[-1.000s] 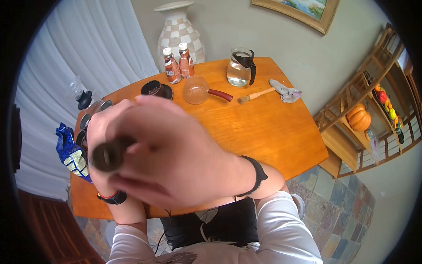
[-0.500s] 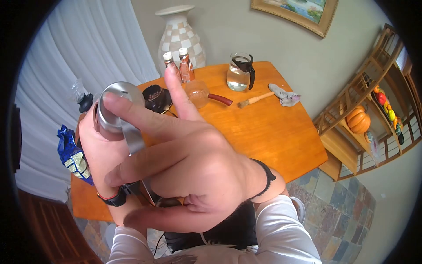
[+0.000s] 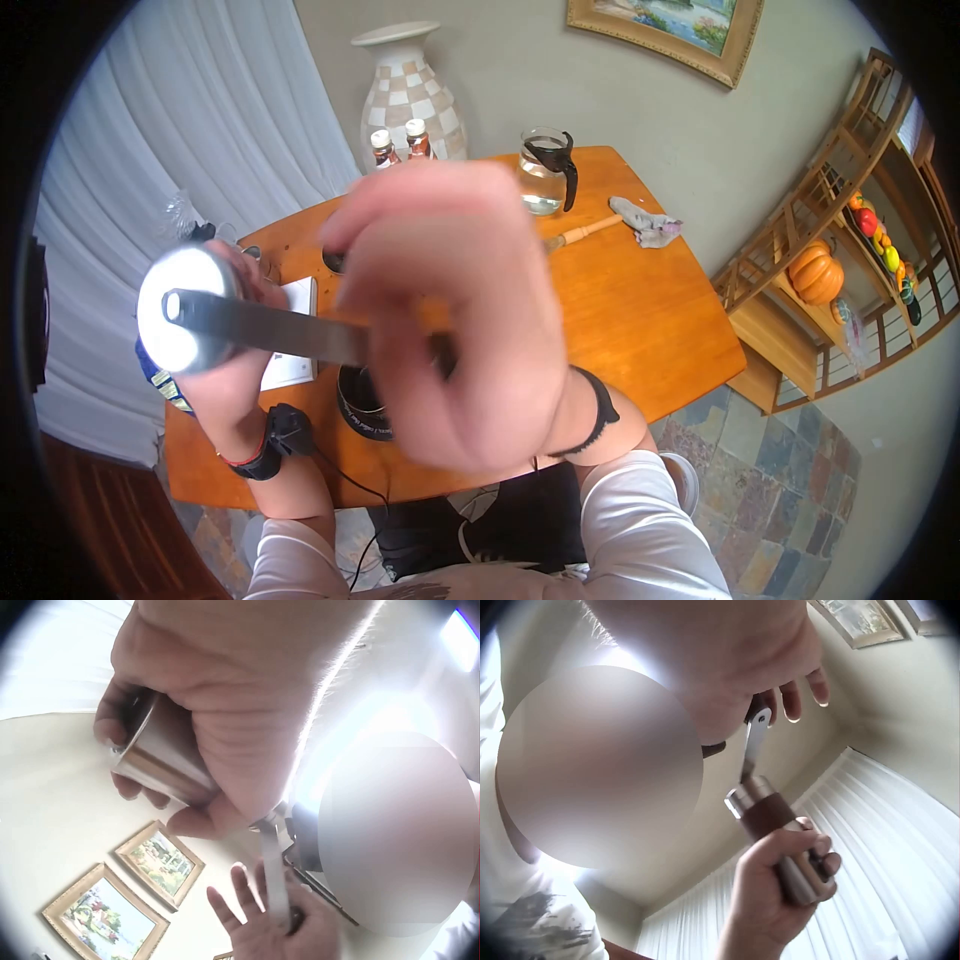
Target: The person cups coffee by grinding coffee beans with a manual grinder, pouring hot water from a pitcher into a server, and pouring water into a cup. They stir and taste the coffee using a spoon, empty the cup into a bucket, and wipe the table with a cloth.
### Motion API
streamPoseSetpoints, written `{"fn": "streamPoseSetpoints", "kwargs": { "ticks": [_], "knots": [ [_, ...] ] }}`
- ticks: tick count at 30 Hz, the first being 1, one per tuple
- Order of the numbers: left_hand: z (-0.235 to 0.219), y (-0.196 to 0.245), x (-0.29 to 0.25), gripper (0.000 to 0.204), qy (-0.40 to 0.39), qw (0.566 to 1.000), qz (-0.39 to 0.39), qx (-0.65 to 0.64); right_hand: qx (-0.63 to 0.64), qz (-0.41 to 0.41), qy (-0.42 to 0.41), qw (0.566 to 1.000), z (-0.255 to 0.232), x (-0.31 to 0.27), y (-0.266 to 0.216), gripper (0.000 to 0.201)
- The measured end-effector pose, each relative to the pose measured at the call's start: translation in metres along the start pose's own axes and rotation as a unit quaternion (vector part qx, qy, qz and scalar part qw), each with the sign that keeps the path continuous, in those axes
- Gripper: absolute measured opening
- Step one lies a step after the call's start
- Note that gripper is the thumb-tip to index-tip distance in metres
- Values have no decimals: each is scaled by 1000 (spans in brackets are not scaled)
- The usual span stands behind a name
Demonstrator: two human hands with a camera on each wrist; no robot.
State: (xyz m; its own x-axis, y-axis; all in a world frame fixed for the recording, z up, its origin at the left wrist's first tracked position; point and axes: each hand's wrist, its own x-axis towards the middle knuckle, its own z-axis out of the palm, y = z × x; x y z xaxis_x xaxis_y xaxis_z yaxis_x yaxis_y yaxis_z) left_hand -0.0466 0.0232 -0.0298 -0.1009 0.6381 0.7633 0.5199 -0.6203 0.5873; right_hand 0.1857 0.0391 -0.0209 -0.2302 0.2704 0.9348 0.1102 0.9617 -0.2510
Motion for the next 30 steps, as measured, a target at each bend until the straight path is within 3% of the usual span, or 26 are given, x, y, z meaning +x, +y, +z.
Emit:
{"fn": "streamPoseSetpoints", "kwargs": {
  "ticks": [2, 3, 4, 5, 6, 8, 10, 13, 15, 16, 17, 18, 19, 20, 21, 22, 23, 25, 26, 28, 30],
  "knots": [
    [-4, 0, -2, 24, -69, 991, 47, -101, 63, 13, 118, 991, 4, -5, 17, 11],
    [0, 8, -2, 24, -79, 993, 89, 11, 63, 12, 118, 991, 6, -5, 18, 11],
    [-1, 10, 4, 28, -120, 985, 122, -11, 139, 72, 152, 976, 9, -4, 19, 17],
    [4, 15, 3, 32, -141, 985, 91, -47, 214, 131, 184, 950, 11, -2, 19, 25],
    [8, 19, 3, 36, -161, 982, 60, -83, 215, 131, 183, 950, 12, -2, 19, 25],
    [11, 19, 5, 38, -248, 965, 83, -23, 328, 169, 188, 910, 12, 1, 19, 40],
    [17, 21, 1, 38, -277, 953, 96, 76, 315, 247, 152, 904, 24, 6, 5, 58],
    [20, 19, 1, 34, -298, 940, 53, 156, 406, 277, 81, 867, 20, 12, -13, 75],
    [19, 21, 4, 31, -289, 937, 48, 191, 500, 303, 30, 811, 18, 11, -22, 93],
    [18, 21, 6, 28, -280, 932, 42, 225, 500, 303, 29, 811, 13, 9, -19, 93],
    [18, 15, 7, 28, -280, 932, 42, 225, 406, 229, -88, 880, 4, 5, -16, 83],
    [17, 5, 7, 24, -257, 945, 15, 202, 297, 148, -203, 921, 0, 2, -13, 74],
    [17, 0, 7, 21, -234, 956, -12, 178, 297, 148, -203, 921, 4, 0, -13, 74],
    [21, 3, 6, 21, -234, 956, -12, 178, 235, 52, -178, 954, 11, -1, -14, 53],
    [29, 9, 3, 20, -149, 979, -92, 108, 171, -44, -149, 973, 14, -2, -16, 32],
    [33, 12, 2, 18, -63, 983, -171, 37, 170, -43, -148, 973, 14, -3, -19, 32],
    [29, 12, 4, 18, -64, 983, -170, 37, 96, -55, -145, 983, 13, -2, -23, 21],
    [15, 12, 12, 26, -54, 993, -90, 57, -46, -50, -168, 983, 5, 2, -29, 14],
    [10, 11, 14, 30, -48, 995, -50, 67, -46, -50, -168, 984, 9, 0, -26, 14],
    [4, 6, 12, 38, -18, 998, -57, 35, -132, -5, -91, 987, 21, -3, -18, 10],
    [-8, 6, 10, 42, -33, 997, -43, 61, -161, 32, -98, 982, 12, -2, -22, 16]
  ]
}}
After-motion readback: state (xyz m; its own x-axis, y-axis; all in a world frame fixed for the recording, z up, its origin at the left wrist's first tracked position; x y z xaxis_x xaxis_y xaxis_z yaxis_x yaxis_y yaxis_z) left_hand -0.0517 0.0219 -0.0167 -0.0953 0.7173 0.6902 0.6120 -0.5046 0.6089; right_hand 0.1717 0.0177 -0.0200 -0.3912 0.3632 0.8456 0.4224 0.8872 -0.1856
